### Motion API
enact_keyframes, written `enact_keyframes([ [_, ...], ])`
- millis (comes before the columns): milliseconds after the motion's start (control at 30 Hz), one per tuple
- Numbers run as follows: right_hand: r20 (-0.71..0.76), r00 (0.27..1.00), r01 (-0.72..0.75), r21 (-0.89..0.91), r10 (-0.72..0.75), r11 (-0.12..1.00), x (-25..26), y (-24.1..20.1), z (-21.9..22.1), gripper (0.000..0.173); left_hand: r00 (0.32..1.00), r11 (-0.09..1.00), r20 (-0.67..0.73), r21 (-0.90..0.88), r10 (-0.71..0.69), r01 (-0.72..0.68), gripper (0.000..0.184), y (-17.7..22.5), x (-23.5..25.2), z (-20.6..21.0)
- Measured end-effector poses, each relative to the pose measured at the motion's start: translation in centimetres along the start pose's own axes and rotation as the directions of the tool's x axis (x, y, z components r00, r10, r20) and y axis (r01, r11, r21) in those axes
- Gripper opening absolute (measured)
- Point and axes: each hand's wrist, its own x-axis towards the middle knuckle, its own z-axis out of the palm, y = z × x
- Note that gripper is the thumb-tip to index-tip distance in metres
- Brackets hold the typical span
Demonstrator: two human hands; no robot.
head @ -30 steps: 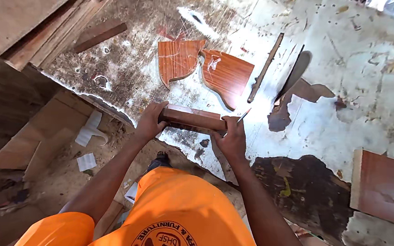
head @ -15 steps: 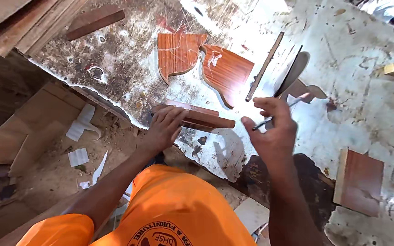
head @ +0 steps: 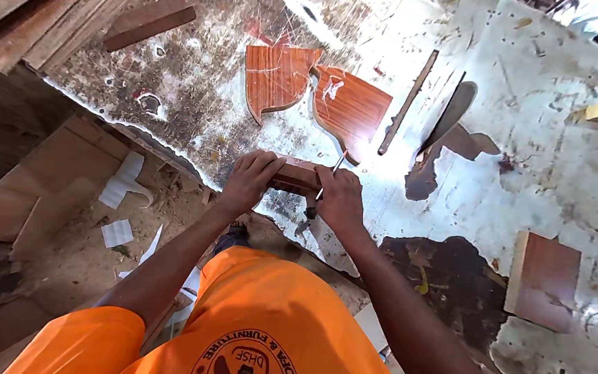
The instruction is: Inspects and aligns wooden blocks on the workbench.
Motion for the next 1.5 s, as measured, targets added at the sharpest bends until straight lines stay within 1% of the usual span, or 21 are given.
enact_keyframes([
  [267,0.003,1.000,0.011,0.009,-0.011,1.000,0.3,0.1,-0.3,0.058,1.000,0.999,0.004,-0.040,-0.008,0.008,0.050,0.1,0.3,-0.5],
  [467,0.004,1.000,0.013,0.007,-0.013,1.000,0.4,0.1,-0.1,0.058,1.000,0.999,-0.012,-0.041,-0.012,0.011,0.048,0.1,0.3,-0.3],
  [567,0.005,1.000,0.011,0.007,-0.011,1.000,0.5,0.2,0.0,0.059,1.000,1.000,-0.005,0.000,-0.003,0.003,0.052,0.1,0.3,-0.3],
  [700,-0.004,1.000,0.019,0.010,-0.019,1.000,0.4,0.3,0.1,0.059,0.999,0.989,-0.009,0.139,0.050,-0.048,0.052,0.5,-0.1,0.1],
  [800,-0.009,1.000,0.015,0.030,-0.014,0.999,0.3,0.2,0.0,0.062,0.997,0.987,-0.022,0.140,0.077,-0.073,0.053,0.9,-0.4,0.3],
  [867,-0.009,1.000,0.012,0.035,-0.012,0.999,0.3,0.2,0.0,0.063,0.993,0.989,-0.052,0.111,0.103,-0.096,0.046,1.7,-0.5,0.6],
  [933,-0.009,1.000,0.012,0.023,-0.011,1.000,0.3,0.3,0.2,0.060,0.996,0.989,-0.017,0.122,0.089,-0.086,0.041,2.8,-0.3,0.6],
  [1000,-0.019,1.000,0.013,0.001,-0.013,1.000,0.3,0.4,0.4,0.055,0.998,0.984,0.032,0.171,0.049,-0.054,0.040,4.0,-0.1,0.4],
  [1067,-0.025,1.000,0.017,0.004,-0.017,1.000,0.3,0.4,0.4,0.054,0.996,0.975,0.089,0.217,0.020,-0.039,0.047,5.1,-0.1,0.0],
  [1133,-0.013,1.000,0.028,0.014,-0.028,1.000,0.4,0.4,0.3,0.057,0.986,0.965,0.167,0.257,0.012,-0.055,0.070,6.0,-0.1,-0.4],
  [1167,0.010,0.999,0.037,0.026,-0.037,0.999,0.5,0.5,0.1,0.059,0.982,0.963,0.190,0.265,0.007,-0.058,0.074,6.3,0.0,-0.6],
  [1233,0.119,0.992,0.037,0.121,-0.052,0.992,0.9,0.9,-1.1,0.069,0.979,0.967,0.205,0.251,-0.013,-0.040,0.075,6.7,0.1,-0.8],
  [1267,0.183,0.981,0.032,0.196,-0.068,0.980,1.4,1.3,-2.1,0.072,0.976,0.970,0.215,0.243,-0.029,-0.024,0.076,6.9,0.1,-0.8],
  [1333,0.250,0.960,0.044,0.299,-0.122,0.953,2.5,2.1,-3.8,0.077,0.973,0.974,0.223,0.228,-0.056,0.003,0.074,6.9,0.1,-0.9],
  [1367,0.276,0.952,0.034,0.339,-0.134,0.940,3.0,2.5,-4.4,0.076,0.975,0.975,0.218,0.224,-0.052,0.002,0.070,6.8,0.1,-0.8],
  [1400,0.308,0.942,-0.005,0.413,-0.134,0.911,3.5,2.9,-4.8,0.070,0.973,0.975,0.226,0.221,-0.047,-0.004,0.069,6.9,0.1,-0.8],
  [1433,0.313,0.940,-0.035,0.488,-0.138,0.872,4.1,3.3,-5.1,0.065,0.972,0.976,0.232,0.219,-0.047,-0.005,0.069,7.0,0.1,-0.7],
  [1500,0.207,0.971,-0.038,0.615,-0.115,0.787,5.8,3.5,-5.2,0.063,0.973,0.975,0.225,0.221,-0.048,-0.003,0.072,7.0,0.2,-0.7],
])
